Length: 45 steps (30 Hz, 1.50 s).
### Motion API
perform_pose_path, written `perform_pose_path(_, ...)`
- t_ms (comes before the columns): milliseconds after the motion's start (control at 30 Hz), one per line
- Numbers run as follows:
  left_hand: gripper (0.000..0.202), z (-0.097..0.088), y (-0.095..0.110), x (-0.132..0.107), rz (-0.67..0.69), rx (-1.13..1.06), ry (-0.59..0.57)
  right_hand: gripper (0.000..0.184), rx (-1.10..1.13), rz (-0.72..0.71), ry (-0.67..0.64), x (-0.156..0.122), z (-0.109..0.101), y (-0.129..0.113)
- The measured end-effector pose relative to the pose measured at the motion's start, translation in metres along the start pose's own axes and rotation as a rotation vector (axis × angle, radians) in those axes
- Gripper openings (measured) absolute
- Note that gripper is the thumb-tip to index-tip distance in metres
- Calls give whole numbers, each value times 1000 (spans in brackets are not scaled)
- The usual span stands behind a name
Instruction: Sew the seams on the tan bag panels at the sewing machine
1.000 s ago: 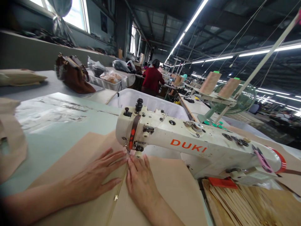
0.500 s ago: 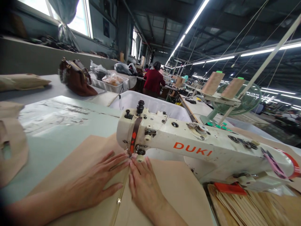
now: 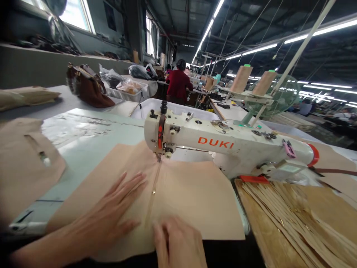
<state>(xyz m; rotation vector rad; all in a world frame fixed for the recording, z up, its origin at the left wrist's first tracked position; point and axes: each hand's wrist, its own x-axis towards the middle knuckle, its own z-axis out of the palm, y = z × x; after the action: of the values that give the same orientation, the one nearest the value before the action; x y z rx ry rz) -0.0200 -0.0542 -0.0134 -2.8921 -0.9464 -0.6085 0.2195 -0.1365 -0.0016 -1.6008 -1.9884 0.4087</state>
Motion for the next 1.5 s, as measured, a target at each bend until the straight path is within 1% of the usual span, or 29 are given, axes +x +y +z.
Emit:
perform_pose_path(33,86,-1,14,-14,39,12,2,27,63,51,-77,-21,8,0)
perform_pose_path(67,90,1,28,-28,73,29,3,28,157,80,-125,-37,18,0)
perform_pose_path(100,89,5,40,-39,100,51,7,34,285,98,-147,-49,29,0)
perform_pose_path(133,82,11,50,-49,101,82,6,44,444,115,-149,-55,40,0)
perform_pose_path(200,68,24,63,-61,87,142,53,61,804,173,-154,-57,56,-6)
perform_pose_path(233,67,27,67,-63,76,159,80,65,965,217,-172,-55,59,-10)
perform_pose_path(267,69,28,68,-64,74,161,112,66,1085,257,-199,-52,58,-14)
perform_pose_path(300,73,24,69,-63,76,147,142,66,1150,291,-229,-50,53,-18)
perform_pose_path(333,75,18,69,-60,77,116,166,63,1152,316,-248,-48,45,-22)
perform_pose_path(367,76,8,68,-57,72,74,176,59,1087,325,-247,-48,36,-26)
perform_pose_path(400,74,-3,66,-54,52,26,178,55,958,308,-203,-47,25,-28)
perform_pose_path(433,69,-16,65,-49,16,-26,180,49,785,259,-118,-46,15,-29)
perform_pose_path(467,61,-28,63,-45,-37,-76,174,42,595,180,-20,-44,6,-29)
perform_pose_path(500,52,-40,61,-39,-101,-123,165,32,415,78,70,-41,1,-29)
perform_pose_path(533,44,-51,59,-34,-171,-163,156,23,267,-33,130,-38,-2,-28)
perform_pose_path(567,37,-60,58,-28,-238,-196,151,23,168,-132,147,-35,-2,-26)
perform_pose_path(600,35,-67,56,-23,-300,-223,148,32,112,-206,124,-31,0,-24)
perform_pose_path(633,35,-72,55,-18,-348,-244,146,41,81,-251,76,-28,4,-21)
perform_pose_path(667,37,-76,54,-14,-381,-261,146,46,59,-272,37,-26,8,-18)
perform_pose_path(733,40,-80,53,-9,-404,-292,143,45,22,-269,10,-22,16,-11)
perform_pose_path(867,42,-78,56,-7,-406,-350,121,29,17,-254,31,-19,20,-1)
perform_pose_path(933,41,-75,57,-8,-418,-372,117,30,28,-255,48,-18,20,0)
perform_pose_path(1000,38,-73,58,-9,-423,-392,112,37,37,-238,73,-18,21,0)
perform_pose_path(1100,37,-72,59,-10,-392,-420,93,40,42,-221,111,-17,25,-1)
perform_pose_path(1167,37,-73,60,-10,-377,-429,89,36,42,-222,148,-17,29,-1)
perform_pose_path(1300,36,-78,62,-9,-405,-450,95,21,74,-247,248,-15,38,3)
perform_pose_path(1367,36,-79,63,-9,-398,-468,98,21,112,-277,314,-15,42,5)
perform_pose_path(1433,36,-78,64,-10,-392,-473,101,26,148,-302,365,-15,44,6)
perform_pose_path(1500,36,-77,64,-11,-391,-469,101,29,167,-312,372,-16,44,5)
